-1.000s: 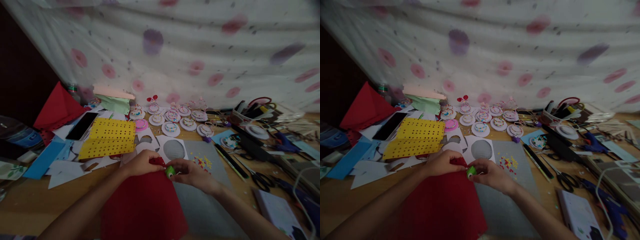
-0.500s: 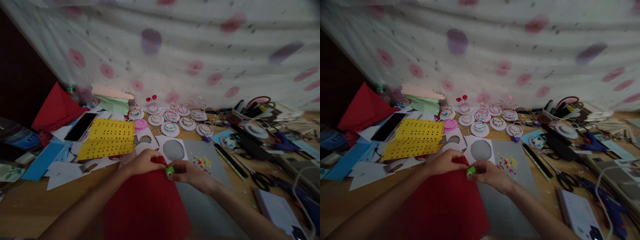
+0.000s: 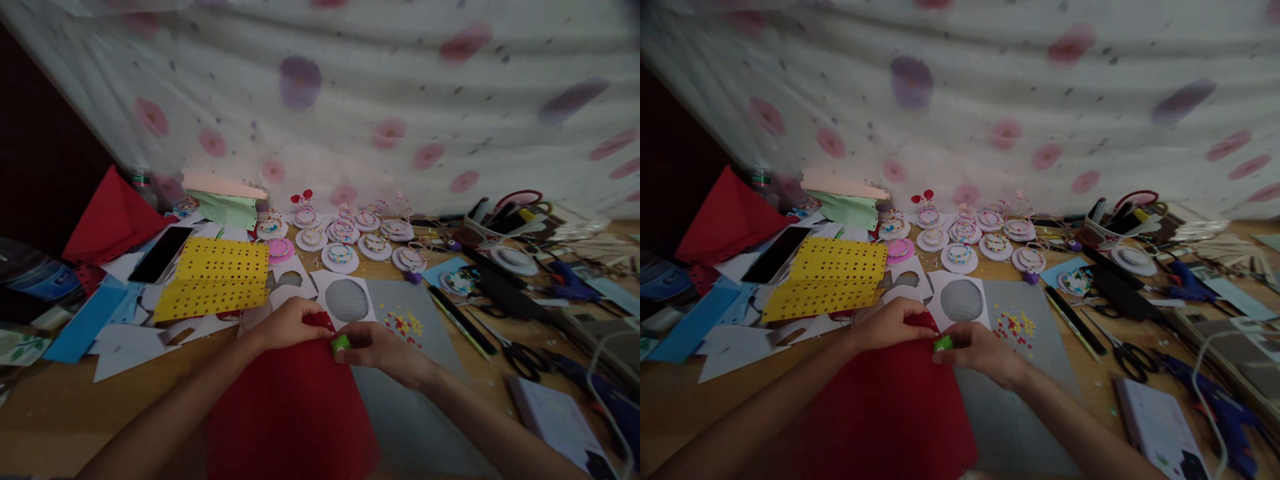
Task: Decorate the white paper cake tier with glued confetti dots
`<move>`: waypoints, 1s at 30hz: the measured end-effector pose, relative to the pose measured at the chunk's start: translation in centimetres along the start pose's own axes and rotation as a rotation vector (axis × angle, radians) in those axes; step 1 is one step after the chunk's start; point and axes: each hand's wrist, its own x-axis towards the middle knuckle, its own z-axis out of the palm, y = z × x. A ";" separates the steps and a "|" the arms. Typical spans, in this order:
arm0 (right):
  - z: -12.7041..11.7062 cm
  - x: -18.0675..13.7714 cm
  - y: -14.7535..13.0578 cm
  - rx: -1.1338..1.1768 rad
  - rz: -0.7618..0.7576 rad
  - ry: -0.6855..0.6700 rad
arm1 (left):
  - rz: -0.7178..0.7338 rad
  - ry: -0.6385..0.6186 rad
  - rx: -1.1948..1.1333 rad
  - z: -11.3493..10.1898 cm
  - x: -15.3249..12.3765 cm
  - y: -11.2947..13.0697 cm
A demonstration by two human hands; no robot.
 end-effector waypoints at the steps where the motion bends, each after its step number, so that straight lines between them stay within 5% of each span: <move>1: 0.0 0.0 -0.1 -0.004 0.001 0.000 | -0.001 0.001 -0.001 0.0 0.0 0.1; 17: 0.2 -0.1 -0.6 -0.026 0.004 -0.045 | -0.009 -0.026 -0.031 -0.1 0.0 -0.2; 30: 0.8 -0.2 -0.2 -0.292 -0.107 0.048 | -0.014 -0.053 -0.073 0.0 0.0 -0.4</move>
